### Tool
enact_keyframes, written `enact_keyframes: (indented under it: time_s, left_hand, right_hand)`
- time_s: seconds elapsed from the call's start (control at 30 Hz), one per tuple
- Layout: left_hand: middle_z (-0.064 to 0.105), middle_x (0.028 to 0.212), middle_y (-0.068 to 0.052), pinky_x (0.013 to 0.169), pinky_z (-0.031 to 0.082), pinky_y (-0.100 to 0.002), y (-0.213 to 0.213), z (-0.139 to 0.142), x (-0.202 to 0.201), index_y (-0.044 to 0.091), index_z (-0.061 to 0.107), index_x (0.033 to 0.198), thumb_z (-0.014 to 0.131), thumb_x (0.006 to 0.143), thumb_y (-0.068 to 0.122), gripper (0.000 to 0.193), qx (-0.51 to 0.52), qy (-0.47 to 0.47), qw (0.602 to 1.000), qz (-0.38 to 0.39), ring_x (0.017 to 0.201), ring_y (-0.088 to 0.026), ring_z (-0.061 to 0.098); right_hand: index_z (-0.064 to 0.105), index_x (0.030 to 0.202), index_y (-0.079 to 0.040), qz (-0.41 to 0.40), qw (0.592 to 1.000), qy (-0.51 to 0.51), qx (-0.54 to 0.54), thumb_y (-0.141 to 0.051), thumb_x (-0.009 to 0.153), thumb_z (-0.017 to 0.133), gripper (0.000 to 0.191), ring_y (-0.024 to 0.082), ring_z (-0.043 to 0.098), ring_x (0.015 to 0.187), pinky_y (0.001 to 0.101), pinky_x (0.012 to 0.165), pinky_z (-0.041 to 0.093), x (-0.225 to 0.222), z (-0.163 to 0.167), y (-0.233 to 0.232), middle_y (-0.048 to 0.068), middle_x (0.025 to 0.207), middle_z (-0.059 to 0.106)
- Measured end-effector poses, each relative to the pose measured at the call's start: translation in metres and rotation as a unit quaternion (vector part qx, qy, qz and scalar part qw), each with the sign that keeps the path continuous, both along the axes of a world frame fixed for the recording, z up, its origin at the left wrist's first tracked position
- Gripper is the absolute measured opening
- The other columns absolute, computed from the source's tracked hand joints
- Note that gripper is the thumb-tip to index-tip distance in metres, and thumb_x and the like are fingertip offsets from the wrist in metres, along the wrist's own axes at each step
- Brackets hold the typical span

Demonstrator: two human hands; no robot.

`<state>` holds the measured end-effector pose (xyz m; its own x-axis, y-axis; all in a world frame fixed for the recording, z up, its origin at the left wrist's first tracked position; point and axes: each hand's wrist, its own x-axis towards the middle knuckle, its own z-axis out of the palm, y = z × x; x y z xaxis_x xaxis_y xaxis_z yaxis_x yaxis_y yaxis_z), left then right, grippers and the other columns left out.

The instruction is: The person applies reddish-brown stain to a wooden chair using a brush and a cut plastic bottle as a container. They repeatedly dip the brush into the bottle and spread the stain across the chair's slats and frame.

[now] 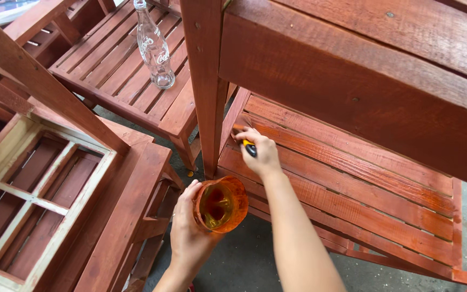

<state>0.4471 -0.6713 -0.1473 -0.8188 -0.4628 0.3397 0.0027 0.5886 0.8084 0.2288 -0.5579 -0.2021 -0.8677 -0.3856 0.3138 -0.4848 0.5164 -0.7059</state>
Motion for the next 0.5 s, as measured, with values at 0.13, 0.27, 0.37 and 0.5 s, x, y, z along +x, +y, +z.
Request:
enact_keyframes:
  time_s: [0.13,0.27,0.37,0.5]
  left_hand:
    - [0.059,0.137,-0.017,0.106,0.046,-0.043,0.000,0.003,-0.009,0.004,0.053,0.133,0.096,0.054,0.017,0.090,0.016,0.000,1.000,-0.017,0.127,-0.036,0.057]
    - [0.057,0.139,-0.017,0.107,0.044,-0.044,-0.004,0.007,-0.007,0.004,0.053,0.131,0.097,0.051,0.016,0.092,0.024,-0.003,0.999,-0.030,0.130,-0.037,0.055]
    - [0.058,0.139,-0.018,0.108,0.044,-0.044,-0.014,0.009,0.000,0.005,0.053,0.132,0.096,0.053,0.016,0.090,0.024,-0.003,0.999,-0.036,0.131,-0.037,0.055]
    - [0.058,0.136,-0.018,0.108,0.045,-0.044,-0.028,0.005,0.004,0.003,0.051,0.134,0.097,0.054,0.018,0.093,0.031,-0.014,0.999,-0.036,0.129,-0.036,0.056]
  right_hand:
    - [0.079,0.110,-0.022,-0.042,0.998,0.012,0.037,-0.013,0.084,0.074,0.028,0.032,0.068,0.121,0.0391,0.101,0.055,0.025,0.010,0.085,0.013,0.135,0.066]
    - [0.080,0.111,-0.021,-0.250,0.964,0.023,0.089,-0.017,0.089,0.076,0.022,0.031,0.069,0.119,0.0395,0.097,0.056,0.065,0.017,0.191,0.014,0.134,0.069]
    - [0.079,0.114,-0.020,-0.359,0.927,-0.022,0.104,-0.016,0.091,0.074,0.023,0.029,0.072,0.115,0.0379,0.098,0.057,0.076,0.009,0.206,0.014,0.129,0.073]
    - [0.080,0.106,-0.021,-0.333,0.933,0.073,0.114,-0.015,0.086,0.076,0.021,0.033,0.071,0.114,0.0392,0.098,0.058,0.055,-0.016,0.120,0.017,0.127,0.072]
